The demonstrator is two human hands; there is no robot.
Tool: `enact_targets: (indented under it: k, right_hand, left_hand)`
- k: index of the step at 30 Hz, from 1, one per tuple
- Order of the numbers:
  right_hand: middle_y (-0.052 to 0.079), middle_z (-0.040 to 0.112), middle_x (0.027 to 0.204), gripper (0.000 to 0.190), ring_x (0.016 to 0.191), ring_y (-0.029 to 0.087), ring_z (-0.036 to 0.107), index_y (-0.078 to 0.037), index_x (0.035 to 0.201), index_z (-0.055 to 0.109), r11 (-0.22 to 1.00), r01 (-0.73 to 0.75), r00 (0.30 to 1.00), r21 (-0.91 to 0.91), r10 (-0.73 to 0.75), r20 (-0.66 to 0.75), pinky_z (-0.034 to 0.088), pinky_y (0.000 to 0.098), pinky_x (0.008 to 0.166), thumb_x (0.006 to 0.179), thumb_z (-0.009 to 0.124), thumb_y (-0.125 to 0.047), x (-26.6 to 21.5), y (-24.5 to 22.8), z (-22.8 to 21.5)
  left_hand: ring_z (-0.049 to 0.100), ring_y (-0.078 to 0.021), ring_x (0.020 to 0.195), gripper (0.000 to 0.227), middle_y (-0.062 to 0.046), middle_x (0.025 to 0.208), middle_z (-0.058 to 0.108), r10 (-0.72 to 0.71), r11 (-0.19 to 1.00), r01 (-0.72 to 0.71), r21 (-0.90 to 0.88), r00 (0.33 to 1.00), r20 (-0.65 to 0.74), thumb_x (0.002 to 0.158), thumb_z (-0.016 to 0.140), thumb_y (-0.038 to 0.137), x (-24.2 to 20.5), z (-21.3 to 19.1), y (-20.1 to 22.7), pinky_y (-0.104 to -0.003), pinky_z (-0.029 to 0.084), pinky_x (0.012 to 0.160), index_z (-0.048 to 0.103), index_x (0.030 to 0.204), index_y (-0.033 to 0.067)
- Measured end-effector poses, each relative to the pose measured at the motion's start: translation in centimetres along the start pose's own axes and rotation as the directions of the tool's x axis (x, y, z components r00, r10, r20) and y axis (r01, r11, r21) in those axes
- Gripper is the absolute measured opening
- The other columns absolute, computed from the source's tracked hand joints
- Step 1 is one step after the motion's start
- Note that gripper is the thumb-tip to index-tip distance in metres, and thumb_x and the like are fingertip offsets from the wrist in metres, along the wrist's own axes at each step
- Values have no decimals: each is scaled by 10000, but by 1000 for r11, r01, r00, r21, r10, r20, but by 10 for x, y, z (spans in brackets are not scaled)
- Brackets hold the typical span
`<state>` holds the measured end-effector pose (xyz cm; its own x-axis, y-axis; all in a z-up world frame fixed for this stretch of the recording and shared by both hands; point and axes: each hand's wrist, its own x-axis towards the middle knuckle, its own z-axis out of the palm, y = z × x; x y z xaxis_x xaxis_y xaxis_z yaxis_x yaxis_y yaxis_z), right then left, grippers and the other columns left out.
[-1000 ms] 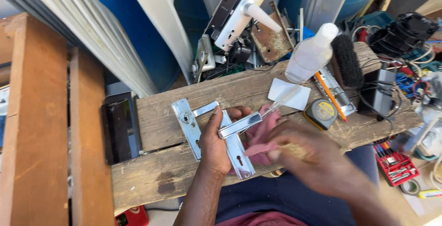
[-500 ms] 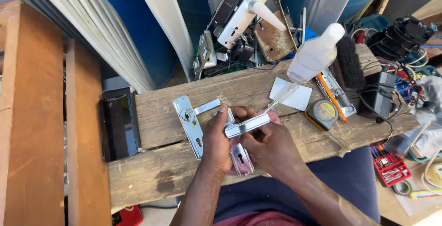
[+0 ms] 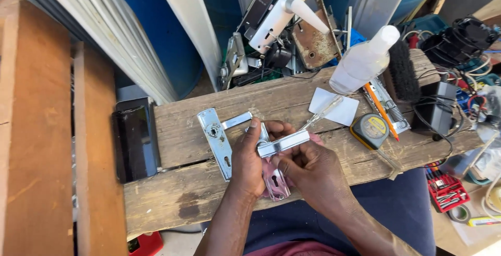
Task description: The person cleans a small cylindrical lock cylinder with a pink cloth, then places it in a wooden box. They then pick up a metal door latch assembly, wipe it with the cloth, apply liquid from a white bottle, and continue wiping. Finally, they use a screwdriver to adjust a screw on the latch assembly.
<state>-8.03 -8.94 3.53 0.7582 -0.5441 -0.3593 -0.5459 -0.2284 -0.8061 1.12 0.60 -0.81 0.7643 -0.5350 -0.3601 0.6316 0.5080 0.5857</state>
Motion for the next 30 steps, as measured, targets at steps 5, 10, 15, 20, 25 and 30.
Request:
enact_targets:
  k: [5, 10, 15, 20, 25, 30]
  right_hand:
    - [-2, 750, 927, 98, 824, 171, 706, -190, 958, 760, 863, 425, 881, -272, -464, -96, 531, 339, 756, 943, 755, -286, -8, 21, 7]
    - [136, 712, 1189, 341, 1024, 278, 777, -77, 1232, 772, 653, 670, 671, -352, -736, -88, 651, 383, 836, 986, 732, -310, -19, 44, 12]
    - [21, 684, 964, 121, 834, 220, 699, -139, 1021, 763, 700, 617, 699, -360, -697, -156, 569, 375, 723, 984, 730, -249, -9, 36, 16]
    - [85, 718, 1058, 145, 965, 253, 699, -42, 1093, 737, 526, 716, 582, -459, -813, -25, 611, 381, 819, 1028, 642, -130, -19, 44, 8]
    - [83, 695, 1082, 162, 968, 264, 697, -86, 1130, 733, 620, 675, 667, -400, -744, -28, 604, 380, 843, 1038, 603, -117, -14, 48, 10]
    - [56, 716, 1102, 197, 957, 274, 715, -157, 1122, 765, 720, 621, 690, -309, -690, -220, 570, 395, 794, 1051, 629, -280, 3, 43, 22]
  left_hand:
    - [744, -258, 827, 552, -192, 947, 802, 66, 992, -71, 100, 997, 50, 1009, 606, 475, 2, 3, 2, -345, 579, 706, 777, 946, -46]
    - [799, -358, 1029, 559, -256, 1061, 804, 32, 995, -34, 96, 999, 21, 972, 614, 512, 2, 4, -3, -461, 639, 967, 747, 1019, -29]
    - [798, -329, 981, 557, -246, 1033, 807, 48, 993, -46, 113, 999, -11, 955, 639, 501, 1, 4, -7, -414, 652, 910, 761, 1002, -41]
    - [802, -371, 1030, 596, -263, 1057, 810, 51, 992, -47, 118, 998, -29, 956, 611, 522, 3, 6, -4, -456, 645, 970, 765, 1028, -49]
    - [804, -370, 1037, 631, -271, 1056, 809, 35, 987, -31, 156, 999, -24, 962, 582, 537, 2, 6, -5, -448, 647, 954, 759, 1041, -64]
    - [797, -343, 945, 717, -262, 1011, 813, 41, 974, -46, 222, 999, 28, 924, 575, 597, -3, 15, 7, -437, 656, 875, 758, 1055, -83]
